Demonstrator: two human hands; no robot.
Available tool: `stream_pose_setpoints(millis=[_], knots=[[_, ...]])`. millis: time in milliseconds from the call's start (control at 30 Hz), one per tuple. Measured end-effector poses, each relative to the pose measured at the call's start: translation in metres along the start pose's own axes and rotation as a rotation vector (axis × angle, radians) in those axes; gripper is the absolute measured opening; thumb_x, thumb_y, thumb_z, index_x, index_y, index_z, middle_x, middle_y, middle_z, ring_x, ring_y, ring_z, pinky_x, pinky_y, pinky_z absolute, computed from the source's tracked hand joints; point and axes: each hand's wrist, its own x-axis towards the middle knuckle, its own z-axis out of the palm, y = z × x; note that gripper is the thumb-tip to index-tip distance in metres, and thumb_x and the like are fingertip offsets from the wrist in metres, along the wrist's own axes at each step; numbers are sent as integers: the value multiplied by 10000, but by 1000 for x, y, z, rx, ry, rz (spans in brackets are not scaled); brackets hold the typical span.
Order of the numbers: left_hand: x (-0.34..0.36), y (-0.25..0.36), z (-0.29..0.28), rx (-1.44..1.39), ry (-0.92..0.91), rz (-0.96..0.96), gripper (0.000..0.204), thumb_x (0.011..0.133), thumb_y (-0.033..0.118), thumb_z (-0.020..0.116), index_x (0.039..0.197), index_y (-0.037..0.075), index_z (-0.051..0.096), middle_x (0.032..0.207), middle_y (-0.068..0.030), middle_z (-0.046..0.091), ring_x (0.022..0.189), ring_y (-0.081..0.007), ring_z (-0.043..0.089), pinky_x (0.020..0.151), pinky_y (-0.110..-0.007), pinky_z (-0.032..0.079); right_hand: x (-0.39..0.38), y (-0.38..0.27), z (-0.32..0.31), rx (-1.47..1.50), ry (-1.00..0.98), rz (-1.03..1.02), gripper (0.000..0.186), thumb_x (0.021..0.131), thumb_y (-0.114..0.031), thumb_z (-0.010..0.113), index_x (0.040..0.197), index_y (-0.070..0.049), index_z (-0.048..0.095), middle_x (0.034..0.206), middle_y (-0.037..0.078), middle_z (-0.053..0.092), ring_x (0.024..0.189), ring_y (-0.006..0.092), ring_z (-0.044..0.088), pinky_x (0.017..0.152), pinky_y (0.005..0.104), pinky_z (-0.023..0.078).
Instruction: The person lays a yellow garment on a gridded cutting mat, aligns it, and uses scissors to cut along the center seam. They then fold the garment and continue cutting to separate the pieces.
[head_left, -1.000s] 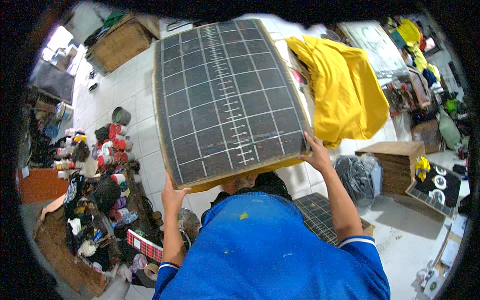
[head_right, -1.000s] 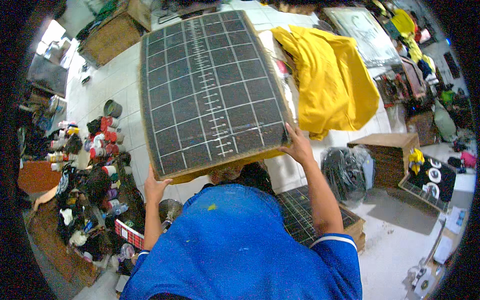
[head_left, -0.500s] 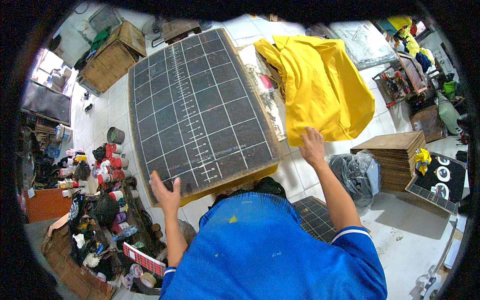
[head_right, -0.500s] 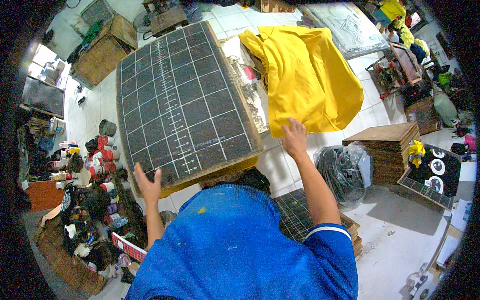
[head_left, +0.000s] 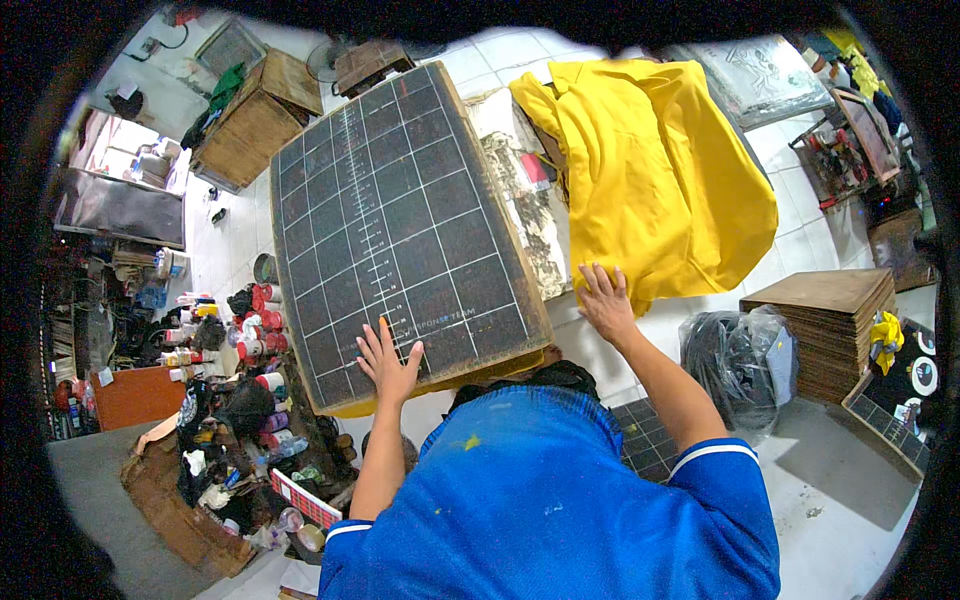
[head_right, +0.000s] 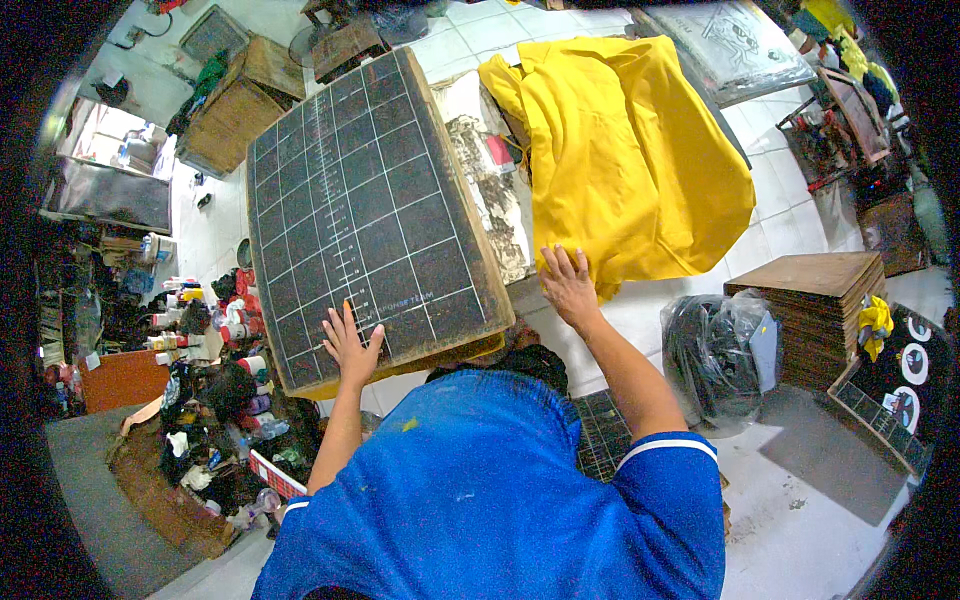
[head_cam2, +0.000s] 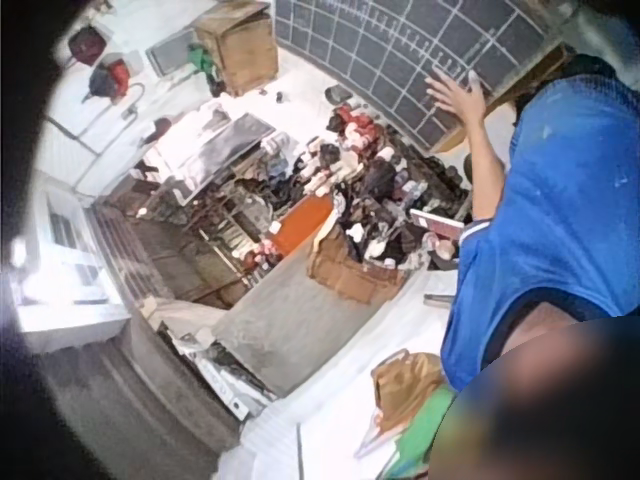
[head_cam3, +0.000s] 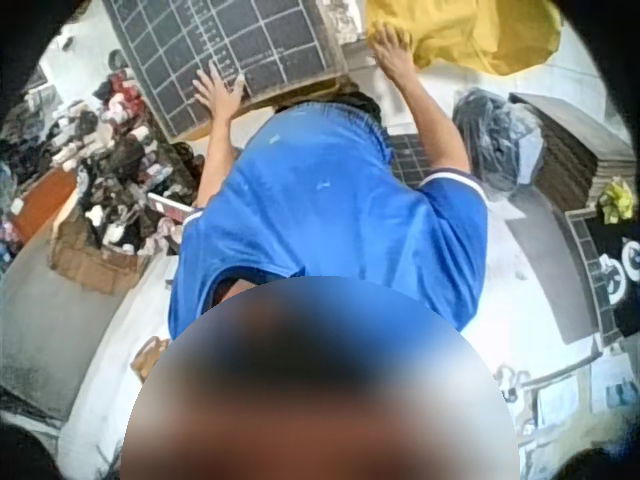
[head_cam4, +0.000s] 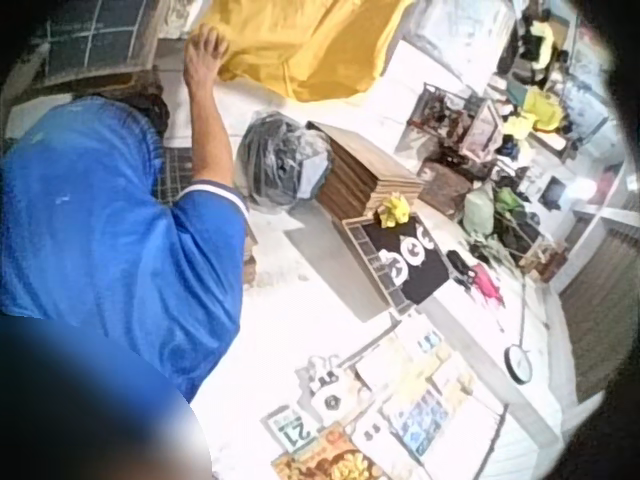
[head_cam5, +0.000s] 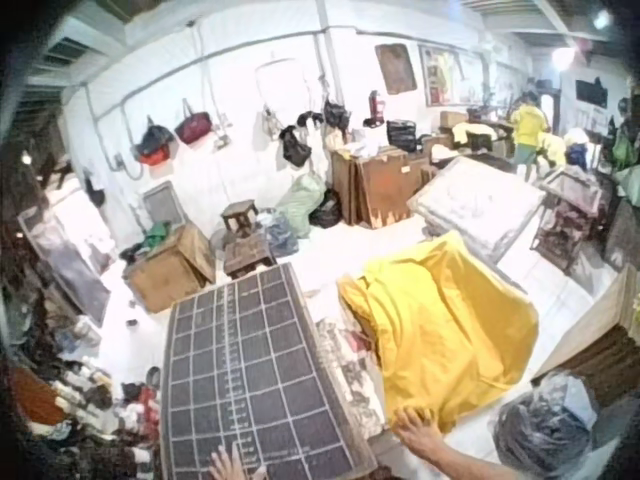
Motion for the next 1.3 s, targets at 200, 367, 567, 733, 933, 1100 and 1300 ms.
stream_pose_setpoints(millis=[200,367,567,733,933,1100,1300], knots=[[3,-2,4,-27,16,-32,1102,897,711,637,1691,156,113,1749,-208,20,1595,-465,-42,1225,-672,-28,3,2,-1,-103,51,-36,271,893,-320,649,1139,-207,668,1545,57,453,1471,265,367,1230,584,142],[10,10,3,-15,-9,-262,1381,732,847,709,1691,159,-8,1713,-294,-110,1582,-460,-154,1229,-648,-66,0,2,0,-46,116,-47,254,919,-271,587,1136,-203,701,1515,46,478,1450,268,391,1234,584,154],[7,15,-3,-6,-25,-241,1425,704,859,721,1688,143,-21,1710,-303,-109,1575,-478,-163,1223,-666,-52,2,1,-5,-43,74,-37,231,895,-233,599,1102,-206,696,1466,39,507,1427,252,414,1227,560,141],[10,15,-8,4,-47,-220,1429,711,864,708,1685,144,-50,1710,-296,-132,1576,-485,-151,1215,-680,-47,9,-3,-19,75,112,51,160,881,-206,633,1018,-169,706,1429,52,540,1401,257,439,1198,549,200],[4,14,-7,-9,0,-186,1426,697,895,682,1688,130,-2,1713,-294,-116,1580,-489,-122,1215,-685,-41,44,81,-39,799,-56,649,156,994,-278,628,1012,-125,648,1154,100,698,1081,310,655,882,461,493],[1,15,-8,-8,14,-190,1398,708,881,687,1691,147,18,1718,-295,-74,1585,-484,-101,1220,-680,-36,31,189,-55,1920,494,1177,232,984,-325,699,1013,-99,660,879,40,702,720,234,668,632,425,544],[1,14,-9,-19,8,-167,1402,711,875,688,1690,132,13,1706,-319,-86,1573,-510,-120,1206,-701,-47,11,244,-26,1357,16,1018,274,958,-370,722,989,-105,663,767,-8,636,589,143,590,496,317,467]])
